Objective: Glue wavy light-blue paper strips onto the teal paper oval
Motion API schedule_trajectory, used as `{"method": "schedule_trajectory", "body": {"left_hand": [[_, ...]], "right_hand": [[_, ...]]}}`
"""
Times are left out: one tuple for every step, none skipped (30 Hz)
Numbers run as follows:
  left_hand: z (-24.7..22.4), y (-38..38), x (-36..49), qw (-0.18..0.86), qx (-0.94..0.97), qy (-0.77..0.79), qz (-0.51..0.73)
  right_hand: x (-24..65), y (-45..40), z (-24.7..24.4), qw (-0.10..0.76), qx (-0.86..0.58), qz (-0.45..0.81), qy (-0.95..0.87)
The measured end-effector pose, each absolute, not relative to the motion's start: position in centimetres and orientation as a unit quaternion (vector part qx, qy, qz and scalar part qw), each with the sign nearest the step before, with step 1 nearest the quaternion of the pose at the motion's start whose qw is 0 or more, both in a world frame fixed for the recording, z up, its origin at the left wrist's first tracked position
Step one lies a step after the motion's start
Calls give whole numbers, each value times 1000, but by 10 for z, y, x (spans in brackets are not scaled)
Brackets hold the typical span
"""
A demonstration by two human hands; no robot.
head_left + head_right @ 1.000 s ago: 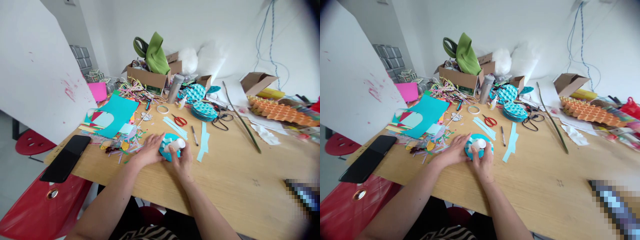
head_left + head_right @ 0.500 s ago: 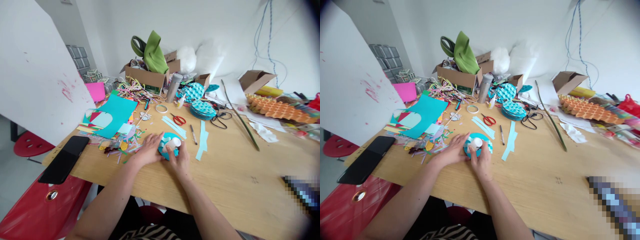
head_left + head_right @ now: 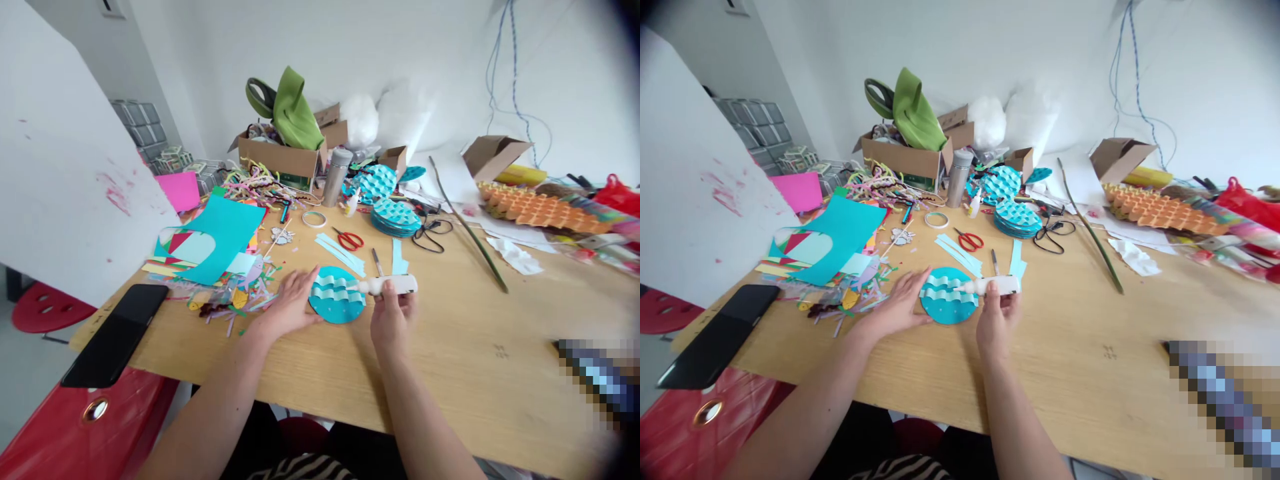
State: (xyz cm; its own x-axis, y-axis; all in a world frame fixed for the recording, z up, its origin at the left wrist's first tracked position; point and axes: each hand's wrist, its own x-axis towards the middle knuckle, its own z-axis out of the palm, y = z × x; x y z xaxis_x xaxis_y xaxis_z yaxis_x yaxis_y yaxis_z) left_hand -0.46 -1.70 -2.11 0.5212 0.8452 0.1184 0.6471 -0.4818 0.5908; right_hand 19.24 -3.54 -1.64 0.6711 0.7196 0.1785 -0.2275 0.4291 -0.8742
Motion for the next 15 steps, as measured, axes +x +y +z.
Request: {"method": "schedule_trajectory", "body": {"left_hand": [[-20,-17,-5,248,836,447,200],[-20,-17,-5,250,835,448,199],[-19,-17,-4,250,834,450,198],[-18,-18,-4,251,834,451,196],[-17,-18,-4,250,834,452,194],[-16,-18,-4,250,834,453,192],[-14,-18,-4,250,834,454,190],[-13,-19,-4,250,833,455,189],[-13,-19,-3,250,834,455,189],[-12,-19,-3,250,835,453,188],[-12,-19,-3,251,835,452,188],[-13,-19,-3,251,835,452,188],[-14,-18,-3,252,835,452,189],[-15,-18,-3,252,834,452,191],[-17,-18,-3,251,833,453,193]], "right_hand": [[193,-34,-16,805,-431,309,-266],[195,-34,-14,810,-418,320,-257],[196,-33,-13,815,-407,329,-248],[197,-32,-12,821,-396,335,-237],[199,-32,-10,827,-385,342,-226],[202,-32,-8,832,-375,348,-214],[205,-32,-6,837,-366,355,-201],[210,-33,-3,839,-359,361,-190],[214,-34,-1,841,-354,368,-179],[220,-36,2,842,-351,374,-171],[227,-38,4,842,-349,377,-164],[234,-41,6,843,-348,378,-158],[242,-44,8,843,-349,378,-156],[250,-48,10,842,-351,378,-156],[259,-52,11,841,-356,376,-160]]}}
